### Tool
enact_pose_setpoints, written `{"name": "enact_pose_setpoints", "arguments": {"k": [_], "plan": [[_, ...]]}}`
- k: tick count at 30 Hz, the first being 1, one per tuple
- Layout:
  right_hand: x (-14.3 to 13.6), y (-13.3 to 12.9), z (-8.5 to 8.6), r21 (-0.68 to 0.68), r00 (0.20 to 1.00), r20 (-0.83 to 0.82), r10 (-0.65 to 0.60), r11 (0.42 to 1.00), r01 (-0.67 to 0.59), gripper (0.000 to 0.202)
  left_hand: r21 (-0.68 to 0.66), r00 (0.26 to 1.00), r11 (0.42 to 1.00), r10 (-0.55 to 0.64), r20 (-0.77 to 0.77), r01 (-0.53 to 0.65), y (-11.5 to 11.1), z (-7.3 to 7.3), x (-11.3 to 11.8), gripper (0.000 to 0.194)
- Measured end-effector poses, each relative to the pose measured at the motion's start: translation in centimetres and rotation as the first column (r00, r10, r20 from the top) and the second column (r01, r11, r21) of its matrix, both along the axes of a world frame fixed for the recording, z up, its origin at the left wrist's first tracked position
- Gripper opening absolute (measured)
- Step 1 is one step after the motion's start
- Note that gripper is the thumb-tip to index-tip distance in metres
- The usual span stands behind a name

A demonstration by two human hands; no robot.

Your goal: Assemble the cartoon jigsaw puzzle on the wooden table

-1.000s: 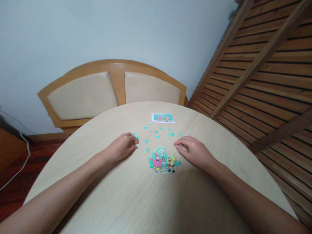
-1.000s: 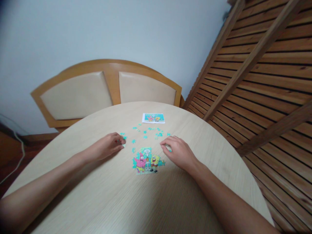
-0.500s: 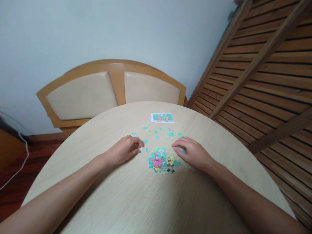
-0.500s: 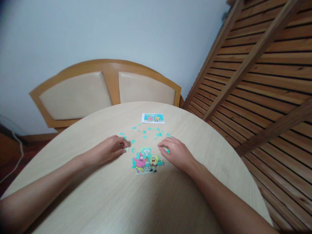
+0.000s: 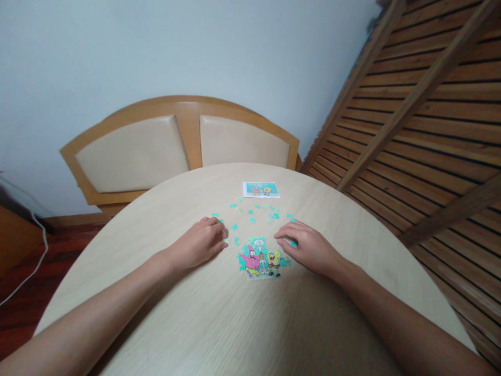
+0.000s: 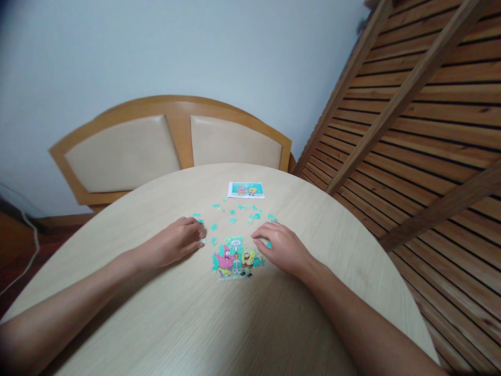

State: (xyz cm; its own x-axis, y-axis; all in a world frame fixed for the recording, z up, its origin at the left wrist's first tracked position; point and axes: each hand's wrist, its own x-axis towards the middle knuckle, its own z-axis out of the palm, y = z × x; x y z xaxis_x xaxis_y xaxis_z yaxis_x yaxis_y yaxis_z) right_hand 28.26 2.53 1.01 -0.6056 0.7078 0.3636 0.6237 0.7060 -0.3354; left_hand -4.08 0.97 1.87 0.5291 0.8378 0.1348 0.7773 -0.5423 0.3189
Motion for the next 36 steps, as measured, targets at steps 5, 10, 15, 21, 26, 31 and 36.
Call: {"name": "enact_pose_setpoints", "arguments": {"k": [5, 10, 15, 21, 26, 31, 36], "plan": [[-0.4, -0.4, 0.1, -0.02, 0.991, -0.011, 0.13, 0.991, -0.13, 0.018, -0.014, 0.997, 0.998, -0.066, 0.035, 0.067, 0.0, 0.1, 0.1, 0.009], [-0.8, -1.1, 0.6, -0.092, 0.963, 0.079, 0.258, 0.964, -0.251, 0.037, -0.023, 0.999, 0.999, -0.034, 0.027, 0.035, 0.1, -0.2, 0.2, 0.01], [-1.0, -1.3, 0.4, -0.133, 0.962, 0.114, 0.247, 0.964, -0.232, 0.041, -0.059, 1.0, 0.998, -0.023, 0.003, 0.024, 0.0, 0.1, 0.2, 0.009], [-1.0, -1.3, 0.2, -0.16, 0.962, 0.146, 0.233, 0.965, -0.209, 0.051, -0.07, 0.998, 0.995, -0.066, 0.008, 0.066, -0.4, 1.0, 0.5, 0.007], [-1.1, -1.5, 0.3, -0.179, 0.962, 0.163, 0.218, 0.966, -0.188, 0.057, -0.149, 0.994, 0.988, -0.034, 0.101, 0.049, -1.1, 1.6, 1.5, 0.01], [-2.4, -2.3, 0.4, -0.147, 0.98, -0.019, 0.2, 0.969, -0.2, 0.035, -0.21, 0.931, 0.978, 0.07, 0.359, 0.007, -2.3, 0.6, 3.5, 0.014], [-3.8, -3.6, 0.7, -0.256, 0.966, -0.209, 0.154, 0.944, -0.206, 0.021, -0.277, 0.873, 0.957, 0.058, 0.484, 0.091, -3.3, -0.7, 5.5, 0.024]]}}
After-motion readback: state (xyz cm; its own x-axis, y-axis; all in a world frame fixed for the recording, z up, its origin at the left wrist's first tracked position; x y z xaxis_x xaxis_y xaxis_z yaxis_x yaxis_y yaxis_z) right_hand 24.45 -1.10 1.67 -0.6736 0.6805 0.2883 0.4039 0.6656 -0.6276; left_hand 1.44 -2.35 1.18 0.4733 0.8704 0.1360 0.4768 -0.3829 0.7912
